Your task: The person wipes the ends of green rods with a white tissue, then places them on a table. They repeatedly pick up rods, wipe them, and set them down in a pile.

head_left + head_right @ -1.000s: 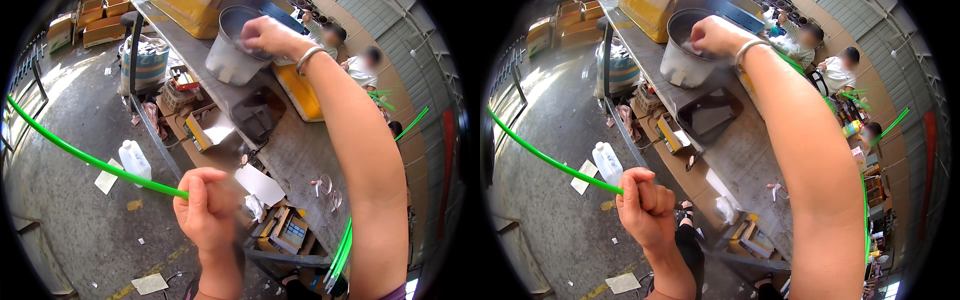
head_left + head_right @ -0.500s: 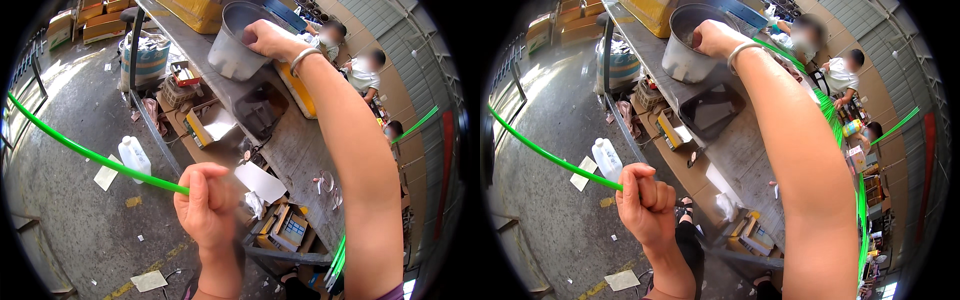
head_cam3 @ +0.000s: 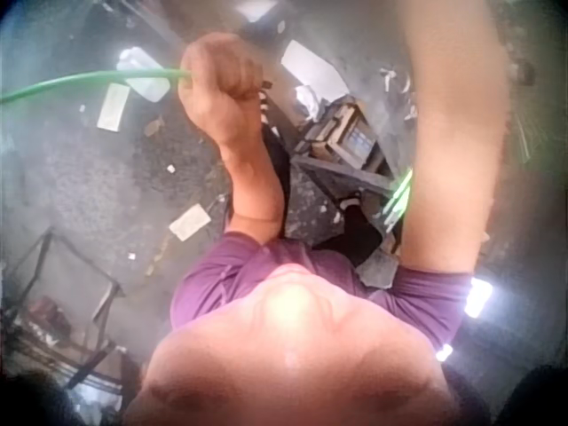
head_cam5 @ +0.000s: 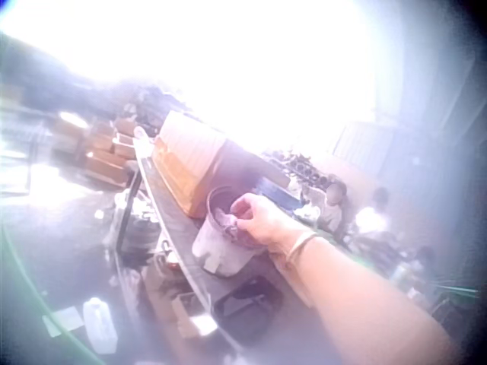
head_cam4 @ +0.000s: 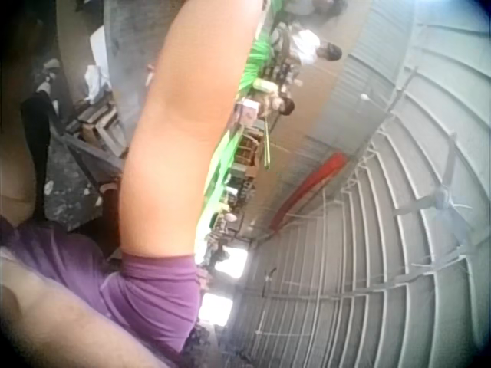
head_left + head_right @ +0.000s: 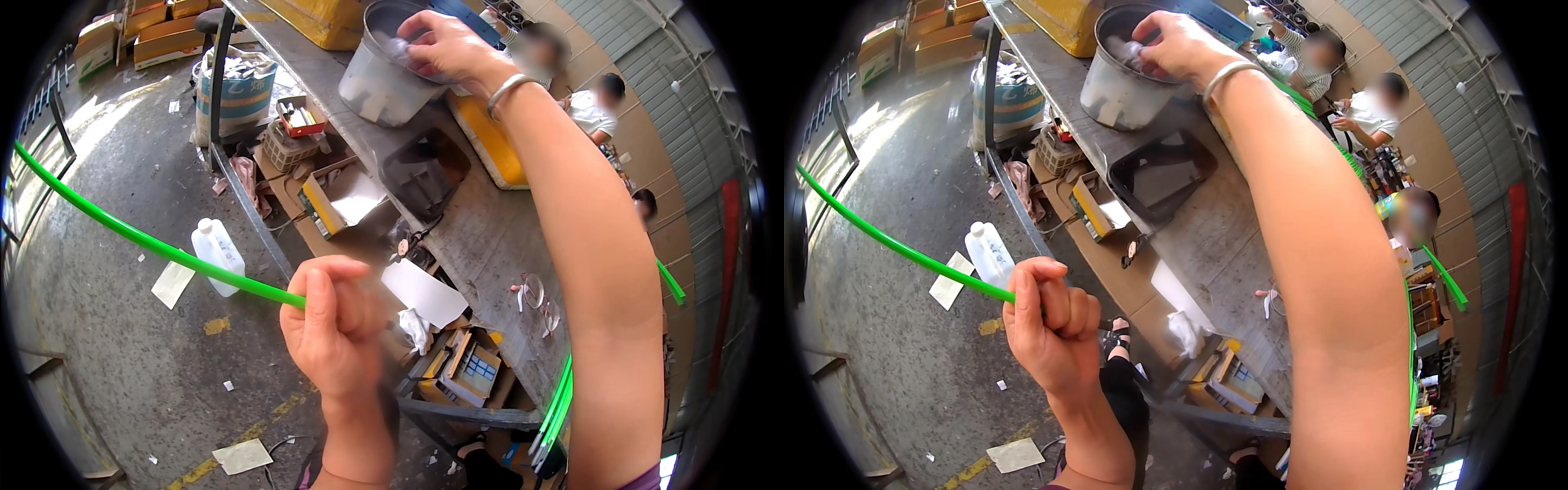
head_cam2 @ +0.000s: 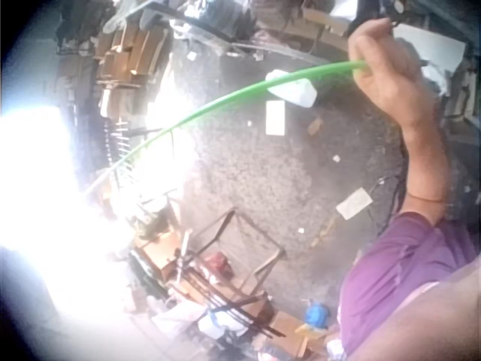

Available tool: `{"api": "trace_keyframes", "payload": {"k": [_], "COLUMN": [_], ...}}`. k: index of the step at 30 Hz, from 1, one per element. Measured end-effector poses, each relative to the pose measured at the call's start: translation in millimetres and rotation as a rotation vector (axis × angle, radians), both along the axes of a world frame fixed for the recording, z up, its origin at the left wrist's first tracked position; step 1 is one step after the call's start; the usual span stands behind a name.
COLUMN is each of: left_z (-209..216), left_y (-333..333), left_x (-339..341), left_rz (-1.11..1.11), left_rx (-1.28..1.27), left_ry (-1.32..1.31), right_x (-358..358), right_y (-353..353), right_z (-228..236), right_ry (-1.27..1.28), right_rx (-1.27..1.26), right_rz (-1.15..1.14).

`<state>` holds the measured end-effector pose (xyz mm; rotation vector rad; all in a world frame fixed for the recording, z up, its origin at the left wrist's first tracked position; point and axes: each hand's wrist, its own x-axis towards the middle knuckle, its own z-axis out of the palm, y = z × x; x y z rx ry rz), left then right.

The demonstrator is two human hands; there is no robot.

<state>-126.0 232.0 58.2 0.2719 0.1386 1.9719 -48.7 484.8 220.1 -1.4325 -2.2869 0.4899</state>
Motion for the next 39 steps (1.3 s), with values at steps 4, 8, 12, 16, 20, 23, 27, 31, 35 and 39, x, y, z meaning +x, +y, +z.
{"api": "trace_keyframes", "payload": {"k": [4, 8, 12, 16, 20, 23, 27, 31, 35, 39], "left_z": [-1.5, -2.7, -2.5, -1.3, -0.5, 1.3, 3.8, 10.9, 38.2, 70.6], "left_y": [0.1, -1.3, -2.2, 1.4, 3.1, 4.3, 2.4, -1.4, -15.8, -54.5], "left_x": [-3.2, -4.6, -1.8, 1.2, 2.7, 5.4, 6.5, 9.7, 36.9, 64.0], "left_rz": [0.012, 0.005, 0.011, 0.011, -0.009, -0.02, -0.05, -0.132, -0.273, -0.453], "left_rx": [-0.014, -0.013, -0.042, -0.054, -0.037, -0.024, -0.022, 0.154, 0.322, 0.493], "left_ry": [0.002, 0.023, 0.045, 0.031, 0.021, 0.005, 0.012, -0.029, -0.02, 0.034], "right_x": [7.4, 6.8, 0.2, -13.2, -24.7, -13.9, 18.7, 60.8, 118.3, 172.1], "right_y": [-0.2, -3.8, 2.3, -0.7, -5.5, 2.9, -10.4, -73.4, -181.5, -328.6], "right_z": [9.3, 7.7, 5.6, 6.1, 7.3, 4.3, 17.2, 51.8, 73.4, 77.9], "right_ry": [0.217, 0.187, -0.479, -0.611, -0.711, -0.648, 0.092, 0.446, 0.626, 0.886], "right_rx": [-0.153, -0.128, 0.129, 0.115, 0.163, 0.265, 0.038, -0.153, -0.25, -0.243], "right_rz": [-0.036, 0.04, 0.098, 0.085, 0.118, 0.153, -0.1, -0.101, -0.036, -0.132]}}
